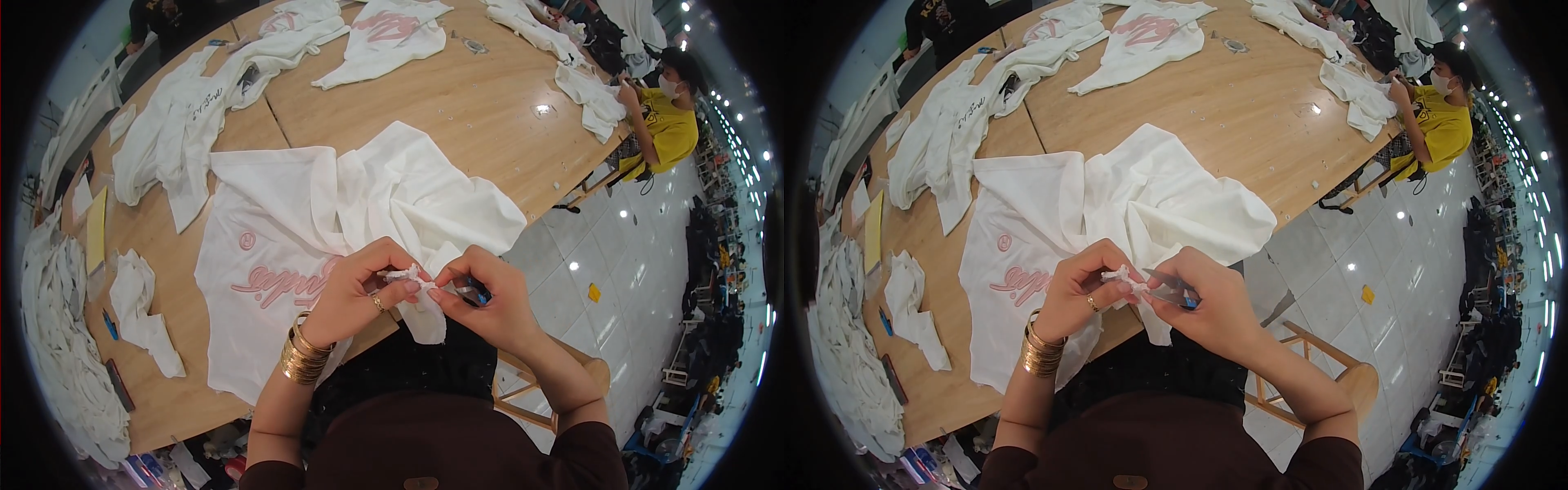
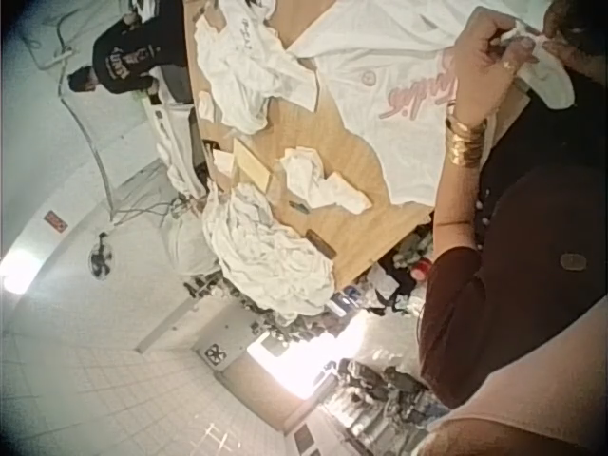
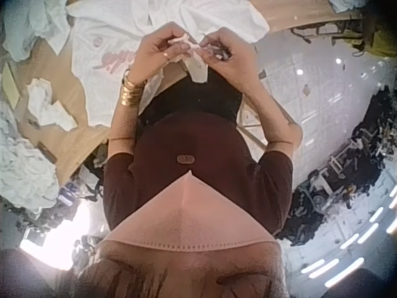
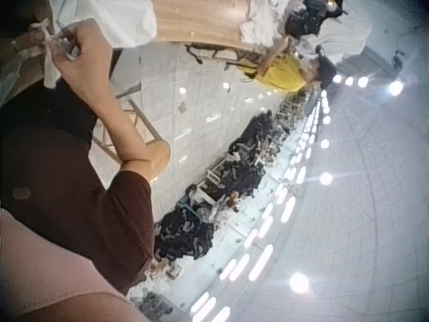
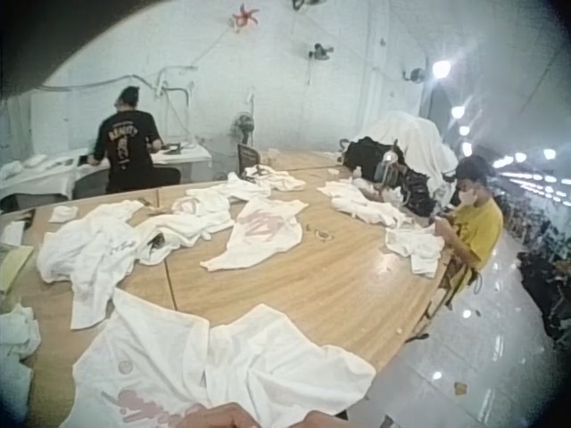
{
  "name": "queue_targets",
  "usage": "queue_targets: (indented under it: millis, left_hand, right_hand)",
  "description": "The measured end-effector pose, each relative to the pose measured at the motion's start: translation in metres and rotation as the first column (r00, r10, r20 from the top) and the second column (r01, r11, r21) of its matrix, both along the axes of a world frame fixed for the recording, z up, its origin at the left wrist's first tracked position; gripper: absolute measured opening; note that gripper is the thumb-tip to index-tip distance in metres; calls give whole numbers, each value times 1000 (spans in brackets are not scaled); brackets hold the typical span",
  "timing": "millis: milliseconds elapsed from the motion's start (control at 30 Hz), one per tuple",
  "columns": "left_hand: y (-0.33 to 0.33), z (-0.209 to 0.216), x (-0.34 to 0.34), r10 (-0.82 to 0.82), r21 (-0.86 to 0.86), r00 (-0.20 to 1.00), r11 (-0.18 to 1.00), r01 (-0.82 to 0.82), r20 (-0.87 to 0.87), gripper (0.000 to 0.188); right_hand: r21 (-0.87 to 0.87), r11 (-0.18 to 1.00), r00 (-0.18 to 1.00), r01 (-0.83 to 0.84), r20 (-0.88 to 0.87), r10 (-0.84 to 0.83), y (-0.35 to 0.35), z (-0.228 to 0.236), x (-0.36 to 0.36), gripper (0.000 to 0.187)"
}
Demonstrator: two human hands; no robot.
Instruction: Trimming loose threads and excess fabric from t-shirts using snips.
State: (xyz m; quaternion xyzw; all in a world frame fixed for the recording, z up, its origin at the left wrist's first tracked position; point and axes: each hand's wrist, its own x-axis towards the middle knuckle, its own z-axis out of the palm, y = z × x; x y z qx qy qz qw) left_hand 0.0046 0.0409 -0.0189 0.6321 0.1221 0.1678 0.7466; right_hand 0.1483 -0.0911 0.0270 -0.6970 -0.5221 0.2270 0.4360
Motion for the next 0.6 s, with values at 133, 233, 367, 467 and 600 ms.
queue_targets:
  millis: [133,233,367,467,600]
  left_hand:
    - [2,7,1,-3,38,993,999,8,-121,7]
    - [1,6,0,-26,43,989,999,32,-148,7]
    - [1,6,2,-37,103,995,994,47,-96,12]
    - [-1,7,4,-11,157,997,987,22,-71,16]
    - [3,7,1,-30,38,970,998,40,-242,14]
  right_hand:
    - [-153,988,977,24,-206,-56,2,6,6,15]
    - [-317,948,889,-36,-443,-114,2,8,11,18]
    - [-342,938,859,-53,-495,-132,3,9,12,20]
    - [-348,937,878,-43,-460,-130,4,11,12,18]
    - [-302,951,879,-71,-470,-84,4,11,15,18]
